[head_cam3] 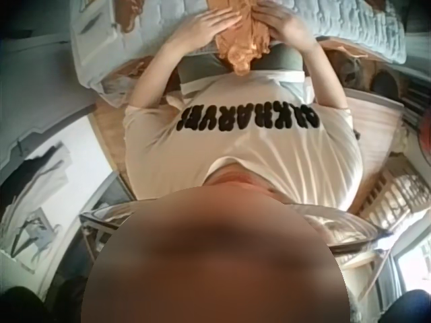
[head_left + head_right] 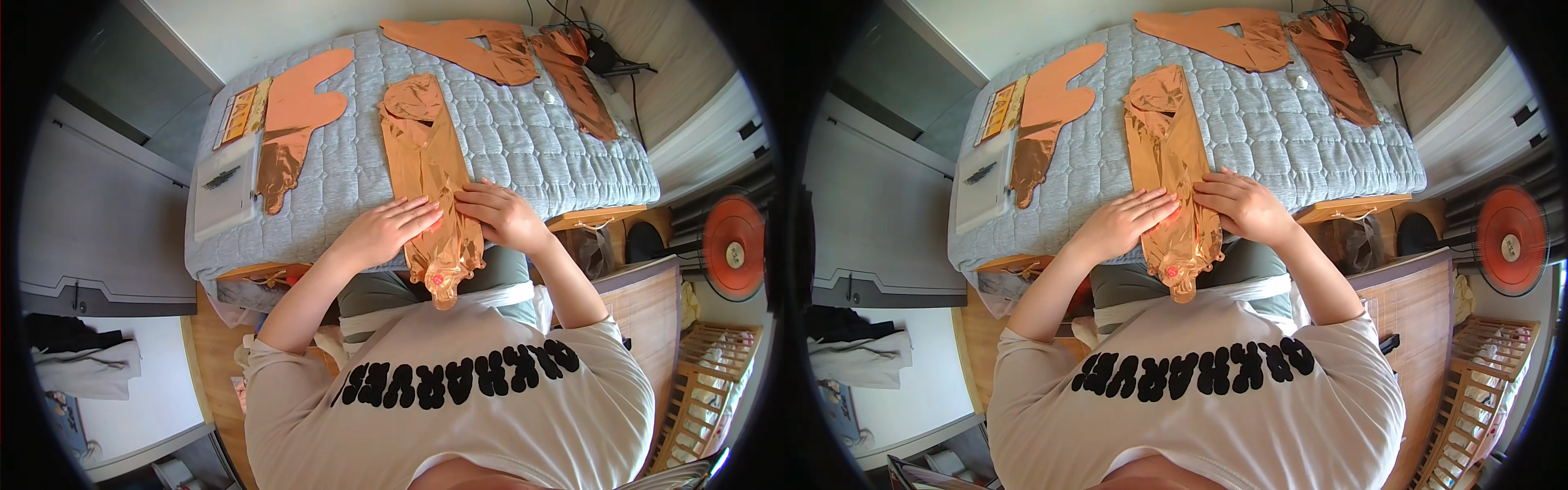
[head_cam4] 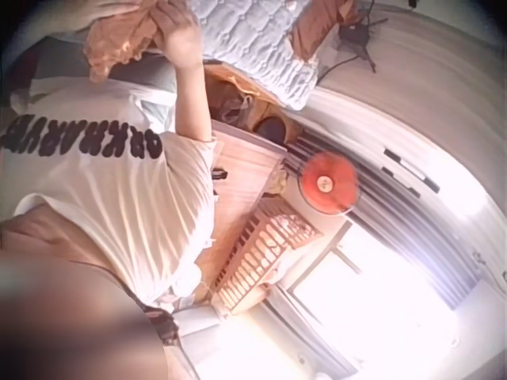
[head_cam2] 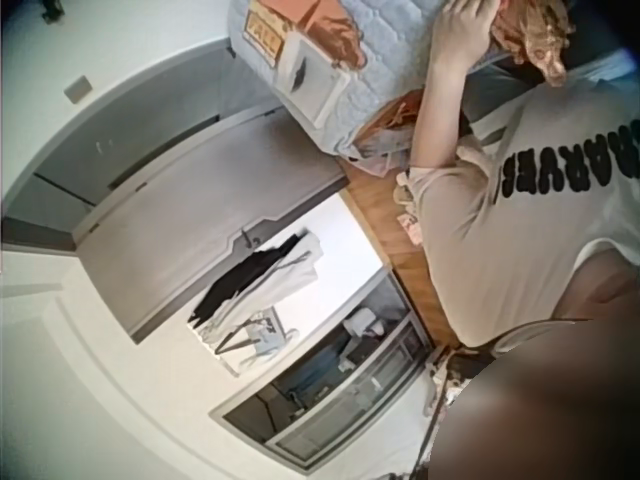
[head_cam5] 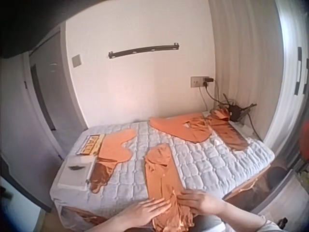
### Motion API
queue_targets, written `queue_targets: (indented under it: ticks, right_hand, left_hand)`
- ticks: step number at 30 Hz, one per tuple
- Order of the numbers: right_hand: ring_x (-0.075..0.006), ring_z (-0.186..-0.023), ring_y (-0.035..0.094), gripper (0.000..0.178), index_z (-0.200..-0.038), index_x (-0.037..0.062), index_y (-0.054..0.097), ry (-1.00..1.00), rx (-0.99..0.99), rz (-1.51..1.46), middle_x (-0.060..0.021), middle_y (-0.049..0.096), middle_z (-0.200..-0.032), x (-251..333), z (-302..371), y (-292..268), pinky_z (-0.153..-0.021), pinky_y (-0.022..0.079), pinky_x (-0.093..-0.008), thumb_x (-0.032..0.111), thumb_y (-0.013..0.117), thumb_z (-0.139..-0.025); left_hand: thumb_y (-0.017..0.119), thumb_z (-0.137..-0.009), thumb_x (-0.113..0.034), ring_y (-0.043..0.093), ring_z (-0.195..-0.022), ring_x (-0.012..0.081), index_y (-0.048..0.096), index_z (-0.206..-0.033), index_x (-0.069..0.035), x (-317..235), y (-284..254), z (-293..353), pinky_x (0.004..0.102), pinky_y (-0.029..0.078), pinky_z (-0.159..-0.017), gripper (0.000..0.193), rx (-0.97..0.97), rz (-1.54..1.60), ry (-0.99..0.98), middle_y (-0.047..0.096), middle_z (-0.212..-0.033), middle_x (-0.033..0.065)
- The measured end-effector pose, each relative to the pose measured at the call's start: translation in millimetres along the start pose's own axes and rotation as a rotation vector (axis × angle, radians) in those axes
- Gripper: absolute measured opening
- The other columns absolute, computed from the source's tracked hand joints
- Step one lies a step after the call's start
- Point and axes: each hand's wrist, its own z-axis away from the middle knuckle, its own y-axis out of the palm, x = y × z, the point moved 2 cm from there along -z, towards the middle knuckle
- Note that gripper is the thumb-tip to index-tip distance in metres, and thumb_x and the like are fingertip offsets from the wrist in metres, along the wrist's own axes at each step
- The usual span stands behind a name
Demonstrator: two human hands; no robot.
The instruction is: Folding rose gold foil balloons and placing them into individual plastic sleeves with paper backings.
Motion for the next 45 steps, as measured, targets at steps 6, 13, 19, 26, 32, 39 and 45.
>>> queue_targets:
  ticks: [6, 13, 19, 26, 32, 39, 45]
  right_hand:
    - [-0.031, -0.126, 0.061, 0.054, -0.123, 0.0073, 0.069, 0.014, -0.068, 0.041, -0.0111, 0.068, -0.128, 8.1, -4.6, 3.1, -0.106, 0.051, -0.0434, 0.008, 0.077, -0.069]
    - [-0.0276, -0.114, 0.068, 0.047, -0.119, 0.0098, 0.071, -0.209, -0.071, -0.006, -0.0074, 0.071, -0.121, 5.3, -7.2, 14.9, -0.092, 0.056, -0.0399, 0.01, 0.072, -0.073]
    - [-0.028, -0.092, 0.073, 0.037, -0.117, 0.0067, 0.071, 0.139, -0.071, -0.314, -0.0103, 0.075, -0.103, 2.6, -11.9, 11.7, -0.081, 0.057, -0.0362, 0.009, 0.074, -0.08]
    - [-0.0103, -0.074, 0.059, 0.016, -0.101, -0.0024, 0.07, 0.64, -0.112, -0.599, -0.0057, 0.068, -0.08, -5.3, -37.0, 13.0, -0.068, 0.049, -0.0286, 0.013, 0.069, -0.097]
    - [-0.0237, -0.075, 0.069, 0.029, -0.103, -0.0041, 0.068, 0.798, -0.095, -0.557, -0.0157, 0.073, -0.087, -13.3, -42.9, 21.4, -0.07, 0.053, -0.0359, 0.022, 0.072, -0.092]
    - [-0.0141, -0.073, 0.066, 0.029, -0.105, -0.0066, 0.069, 0.843, -0.081, -0.425, -0.0112, 0.073, -0.083, -16.1, -50.8, 27.8, -0.068, 0.051, -0.0309, 0.02, 0.072, -0.094]
    - [-0.0344, -0.077, 0.072, 0.036, -0.099, -0.005, 0.072, 0.934, -0.033, -0.403, -0.0215, 0.072, -0.082, -11.3, -64.7, 19.9, -0.073, 0.054, -0.0413, 0.03, 0.072, -0.089]
  left_hand:
    - [0.055, -0.092, -0.006, 0.056, -0.135, 0.0255, 0.058, -0.141, -0.008, 0.7, 3.1, 1.5, 0.0439, 0.045, -0.114, 0.049, 0.003, -0.018, -0.003, 0.06, -0.144, 0.0095]
    - [0.057, -0.092, -0.008, 0.052, -0.139, 0.0262, 0.058, -0.14, -0.008, 4.2, 0.9, 2.0, 0.0442, 0.043, -0.115, 0.049, 0.041, 0.04, -0.008, 0.058, -0.146, 0.0105]
    - [0.064, -0.096, -0.016, 0.059, -0.13, 0.0247, 0.06, -0.139, -0.006, 8.2, -4.3, -1.9, 0.0388, 0.047, -0.109, 0.044, 0.031, 0.27, -0.125, 0.064, -0.139, 0.0102]
    - [0.067, -0.101, -0.019, 0.055, -0.078, 0.002, 0.064, -0.104, 0.003, 23.4, 5.7, -6.1, 0.0245, 0.047, -0.069, 0.022, -0.333, 1.03, -0.757, 0.066, -0.085, -0.0006]
    - [0.075, -0.092, -0.018, 0.071, -0.073, 0.0194, 0.059, -0.125, 0.001, 6.5, 3.7, -6.6, 0.0339, 0.054, -0.066, 0.041, -0.426, 0.446, -0.828, 0.071, -0.083, 0.0111]
    - [0.076, -0.091, -0.016, 0.071, -0.078, 0.0243, 0.048, -0.14, -0.001, 9.6, -3.4, -8.2, 0.0357, 0.055, -0.072, 0.059, -0.339, 0.503, -0.847, 0.071, -0.087, 0.0108]
    - [0.076, -0.088, -0.011, 0.071, -0.079, 0.0232, 0.042, -0.146, -0.004, 12.3, -0.3, 0.0, 0.0357, 0.056, -0.073, 0.068, -0.378, 0.614, -0.76, 0.07, -0.089, 0.0094]
